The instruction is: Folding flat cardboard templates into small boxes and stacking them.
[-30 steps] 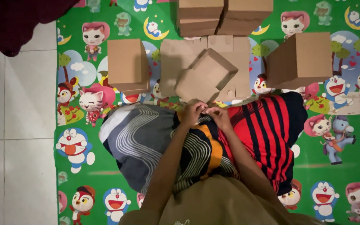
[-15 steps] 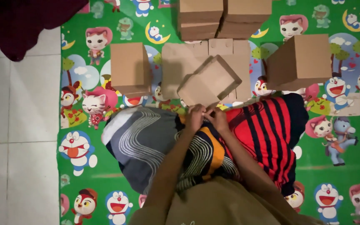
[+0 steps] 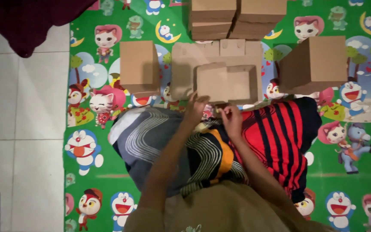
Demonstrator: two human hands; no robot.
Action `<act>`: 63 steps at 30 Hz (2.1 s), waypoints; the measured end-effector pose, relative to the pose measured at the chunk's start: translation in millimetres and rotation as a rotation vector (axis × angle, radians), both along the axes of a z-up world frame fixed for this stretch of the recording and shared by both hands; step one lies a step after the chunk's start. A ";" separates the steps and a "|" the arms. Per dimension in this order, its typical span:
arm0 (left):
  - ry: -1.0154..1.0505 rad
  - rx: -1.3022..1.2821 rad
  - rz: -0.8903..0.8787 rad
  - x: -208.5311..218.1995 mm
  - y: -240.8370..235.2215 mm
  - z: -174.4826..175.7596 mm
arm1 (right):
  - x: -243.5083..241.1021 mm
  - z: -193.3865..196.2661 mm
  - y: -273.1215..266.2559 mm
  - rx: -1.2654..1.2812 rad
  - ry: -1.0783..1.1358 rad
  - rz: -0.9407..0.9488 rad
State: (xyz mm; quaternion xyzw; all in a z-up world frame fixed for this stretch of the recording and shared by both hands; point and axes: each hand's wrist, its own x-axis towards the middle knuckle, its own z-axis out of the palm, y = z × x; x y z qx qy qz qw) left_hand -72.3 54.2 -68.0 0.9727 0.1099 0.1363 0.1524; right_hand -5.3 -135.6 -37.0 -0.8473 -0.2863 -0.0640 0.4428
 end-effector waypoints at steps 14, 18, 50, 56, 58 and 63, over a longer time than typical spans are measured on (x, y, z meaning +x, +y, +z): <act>-0.375 -0.545 0.576 39.1 47.2 -36.7 | 177.6 63.1 76.7 0.341 0.153 -0.156; -0.166 -1.185 0.553 82.4 64.9 -121.0 | 224.8 49.9 88.1 -0.024 0.244 0.051; 0.062 -0.591 -0.102 26.3 37.3 92.2 | 188.4 40.1 -37.0 -0.249 0.016 0.405; 0.103 -0.404 0.002 7.0 31.8 6.5 | 158.6 20.4 -41.7 -0.204 0.171 0.329; -0.057 -0.655 -0.015 -4.6 12.0 71.7 | 147.7 23.6 -39.8 -0.265 0.201 0.279; -0.228 -0.522 -0.284 -10.5 17.8 -19.4 | 137.3 30.5 -41.9 -0.122 0.373 0.274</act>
